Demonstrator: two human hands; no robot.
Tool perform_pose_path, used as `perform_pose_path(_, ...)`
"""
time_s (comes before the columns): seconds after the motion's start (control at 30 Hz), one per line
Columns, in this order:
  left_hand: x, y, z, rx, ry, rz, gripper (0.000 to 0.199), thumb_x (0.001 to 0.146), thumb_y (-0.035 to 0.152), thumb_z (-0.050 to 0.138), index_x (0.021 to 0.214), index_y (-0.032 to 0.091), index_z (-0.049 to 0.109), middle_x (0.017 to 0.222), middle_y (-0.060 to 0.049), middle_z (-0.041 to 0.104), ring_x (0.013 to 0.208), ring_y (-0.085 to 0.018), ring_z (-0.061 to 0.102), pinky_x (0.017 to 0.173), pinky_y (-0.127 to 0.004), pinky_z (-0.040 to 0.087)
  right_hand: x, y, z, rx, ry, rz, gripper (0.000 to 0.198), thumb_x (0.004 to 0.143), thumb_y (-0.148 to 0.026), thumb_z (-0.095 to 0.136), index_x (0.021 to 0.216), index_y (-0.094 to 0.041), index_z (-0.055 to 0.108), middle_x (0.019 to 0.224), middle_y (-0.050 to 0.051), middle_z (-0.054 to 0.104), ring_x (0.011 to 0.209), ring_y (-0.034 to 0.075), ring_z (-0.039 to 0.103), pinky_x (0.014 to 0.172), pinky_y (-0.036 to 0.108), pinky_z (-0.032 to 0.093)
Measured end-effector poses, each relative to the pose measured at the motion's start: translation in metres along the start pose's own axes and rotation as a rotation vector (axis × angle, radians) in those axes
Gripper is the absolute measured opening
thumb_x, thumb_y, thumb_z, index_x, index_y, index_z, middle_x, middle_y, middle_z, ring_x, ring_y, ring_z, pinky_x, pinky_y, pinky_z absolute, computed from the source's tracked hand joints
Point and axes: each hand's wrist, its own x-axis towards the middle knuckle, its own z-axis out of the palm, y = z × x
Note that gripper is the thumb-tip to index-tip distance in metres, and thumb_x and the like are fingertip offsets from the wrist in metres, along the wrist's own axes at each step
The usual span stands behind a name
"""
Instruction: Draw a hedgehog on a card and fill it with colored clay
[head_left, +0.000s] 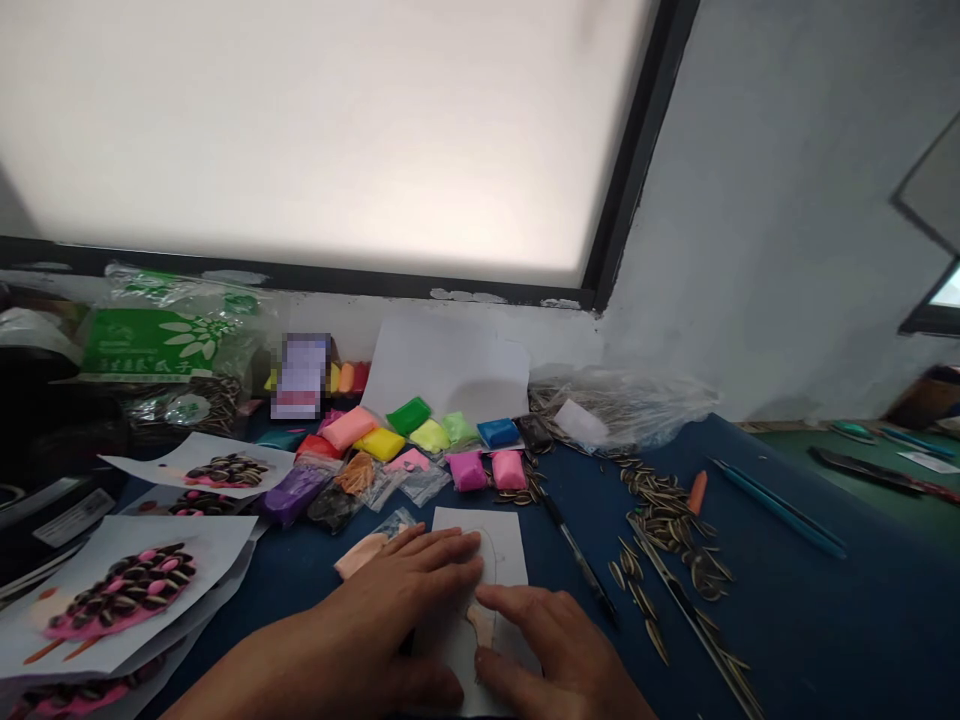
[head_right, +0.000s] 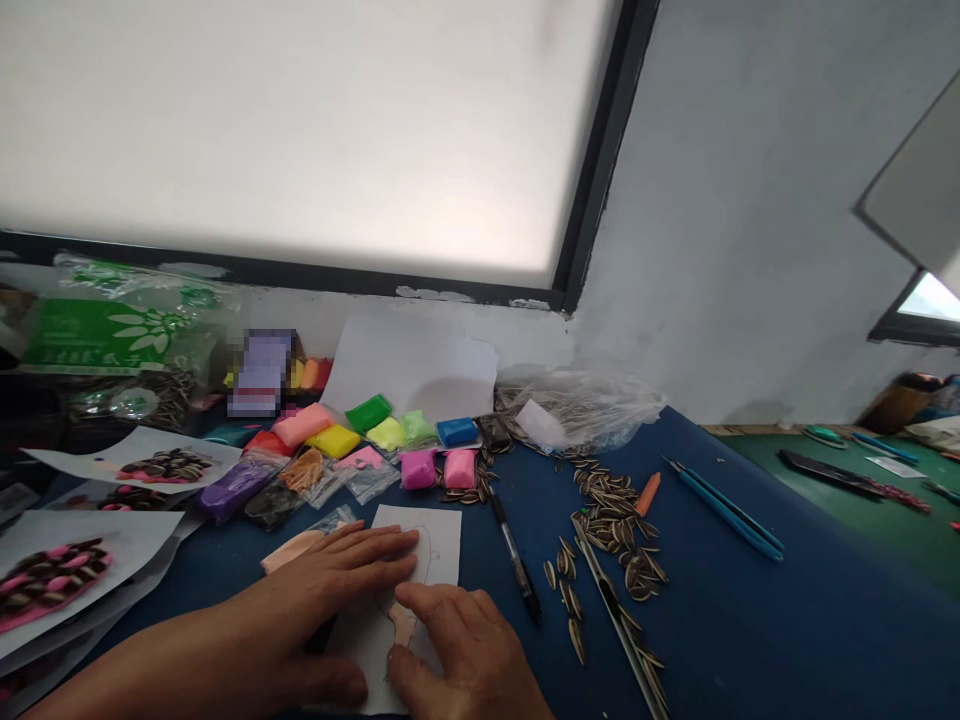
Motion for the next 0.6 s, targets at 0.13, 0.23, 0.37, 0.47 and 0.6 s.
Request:
perform_pose_path(0.13,0.000,0.003,-0.001,0.015,-0.009,-0.012,0.085,0.075,0.033,0.078,0.151,0.033,0.040,0.164,-0.001,0.026,0.152,-0.033,0.017,0.122,-0.059,0.007,0.005,-0.002,-0.010,0.063,0.012,0.008,0.018,0.096,-0.017,0.056,0.106,-0.022,0.070,0.117,0.007,0.074,0.098,0.021,0.072,0.075,0.028,0.058)
perform_pose_path(0.23,0.000,0.001,0.000,0.021,-0.005,0.008,0.085,0.075,0.033,0.078,0.151,0.033,0.040,0.164,-0.001,0.027,0.152,-0.034,0.018,0.122,-0.058,0.008,0.005,-0.003,0.002,0.090,0.210,-0.008,0.017,0.098,-0.017,0.053,0.109,-0.020,0.066,0.106,0.008,0.076,0.088,0.021,0.073,0.068,0.029,0.058)
perform_pose_path(0.37,0.001,-0.006,0.002,0.005,0.019,0.040,0.086,0.075,0.034,0.079,0.151,0.037,0.039,0.164,-0.001,0.028,0.151,-0.035,0.020,0.122,-0.059,0.010,0.001,-0.005,0.019,0.257,0.156,0.114,0.023,0.095,-0.019,0.053,0.118,-0.020,0.058,0.095,0.006,0.077,0.075,0.019,0.072,0.072,0.029,0.059)
perform_pose_path(0.47,0.001,-0.007,0.003,0.004,0.034,0.059,0.085,0.075,0.035,0.079,0.150,0.037,0.040,0.164,0.000,0.029,0.151,-0.035,0.021,0.122,-0.059,0.011,-0.002,-0.006,0.025,0.319,0.242,0.135,0.022,0.092,-0.017,0.053,0.112,-0.023,0.059,0.090,0.002,0.077,0.070,0.018,0.071,0.070,0.028,0.059)
perform_pose_path(0.6,-0.001,-0.002,0.001,0.019,0.004,0.010,0.084,0.076,0.035,0.078,0.151,0.035,0.040,0.164,0.000,0.027,0.152,-0.034,0.019,0.122,-0.059,0.010,-0.005,-0.002,0.024,0.246,0.179,0.112,0.023,0.090,-0.022,0.056,0.113,-0.022,0.061,0.090,0.003,0.076,0.070,0.017,0.069,0.065,0.027,0.057)
